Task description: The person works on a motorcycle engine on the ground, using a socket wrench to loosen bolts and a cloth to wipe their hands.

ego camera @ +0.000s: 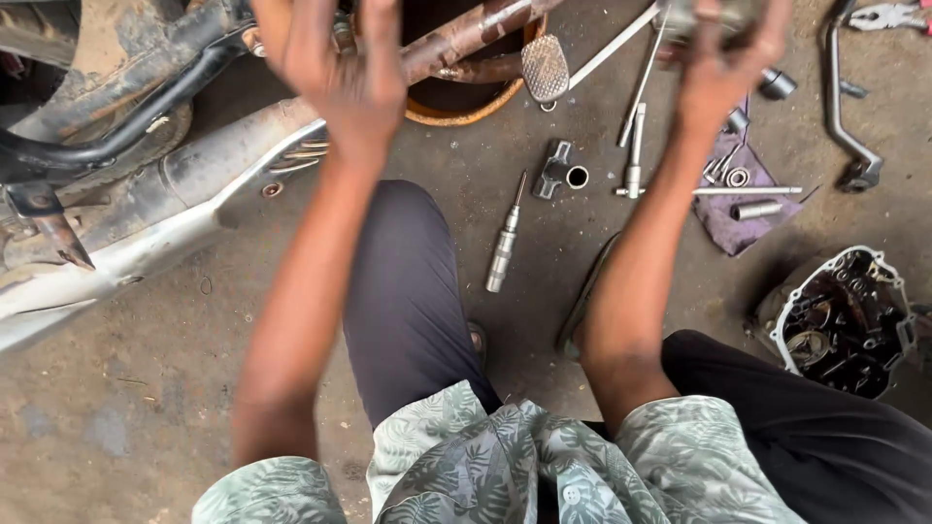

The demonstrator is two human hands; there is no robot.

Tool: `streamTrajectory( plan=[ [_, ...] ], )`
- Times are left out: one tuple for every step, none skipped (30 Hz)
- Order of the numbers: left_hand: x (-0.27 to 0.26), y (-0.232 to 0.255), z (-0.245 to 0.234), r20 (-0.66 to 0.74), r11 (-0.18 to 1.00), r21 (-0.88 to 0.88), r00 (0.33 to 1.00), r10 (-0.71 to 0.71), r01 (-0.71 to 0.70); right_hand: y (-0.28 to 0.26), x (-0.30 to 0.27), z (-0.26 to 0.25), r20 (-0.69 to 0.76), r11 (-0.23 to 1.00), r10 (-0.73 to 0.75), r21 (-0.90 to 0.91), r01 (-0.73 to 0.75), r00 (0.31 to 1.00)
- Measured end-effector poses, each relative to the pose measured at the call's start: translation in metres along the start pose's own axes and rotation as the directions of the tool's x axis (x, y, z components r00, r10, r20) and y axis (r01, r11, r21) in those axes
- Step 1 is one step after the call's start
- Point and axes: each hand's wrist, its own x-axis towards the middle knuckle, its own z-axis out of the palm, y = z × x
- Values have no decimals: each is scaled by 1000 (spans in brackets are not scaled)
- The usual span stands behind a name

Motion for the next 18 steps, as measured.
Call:
streamTrajectory(
  plan=[
    [-13, 14, -2, -58, 994, -77, 995, -81, 77, 25, 3, -26, -117, 987, -109, -131, 94, 987],
    [-22, 25, -3, -113, 976, -162, 980, -165, 146, 55, 3, -52, -218, 950, -212, -273, 149, 953],
    [-30, 30, -4, -75, 950, -242, 973, -219, 195, 85, 2, -78, -289, 894, -296, -420, 157, 910],
    [-40, 36, -4, -28, 915, -317, 962, -273, 250, 114, -3, -106, -350, 837, -312, -542, 81, 883],
    [-48, 37, -2, 23, 870, -387, 947, -322, 305, 140, -11, -131, -420, 785, -256, -616, -66, 871],
    [-52, 33, -3, 20, 898, -331, 953, -302, 291, 154, -20, -144, -513, 714, -163, -651, -258, 843],
    [-54, 26, -6, 20, 922, -274, 960, -280, 275, 163, -30, -155, -607, 614, -82, -656, -439, 791],
    [-57, 22, -6, 24, 938, -228, 965, -262, 260, 169, -38, -165, -558, 597, -138, -707, -381, 819],
    [-58, 17, -7, 51, 950, -215, 974, -221, 227, 176, -43, -166, -504, 574, -192, -753, -320, 842],
    [-60, 14, -9, 75, 959, -207, 980, -183, 195, 178, -45, -175, -443, 545, -246, -799, -255, 862],
    [-64, 15, -4, 100, 961, -218, 983, -153, 171, 178, -46, -186, -465, 559, -226, -781, -277, 856],
    [-65, 15, -3, 127, 964, -223, 985, -116, 143, 182, -48, -187, -489, 581, -197, -757, -301, 850],
    [-67, 16, 1, 154, 961, -246, 984, -87, 123, 185, -53, -189, -513, 601, -168, -730, -325, 842],
    [-66, 17, 5, 175, 958, -270, 983, -51, 97, 187, -54, -191, -574, 624, -51, -657, -423, 817],
    [-66, 20, 5, 224, 931, -335, 972, -70, 144, 188, -56, -194, -624, 634, 68, -575, -517, 778],
    [-66, 23, 6, 267, 897, -400, 960, -83, 189, 189, -57, -200, -662, 635, 180, -487, -600, 728],
    [-66, 25, 8, 313, 856, -461, 946, -90, 234, 190, -61, -205, -644, 647, 85, -545, -534, 761],
    [-65, 25, 10, 314, 861, -463, 947, -62, 210, 192, -68, -208, -618, 645, -7, -603, -469, 786]
  ],
)
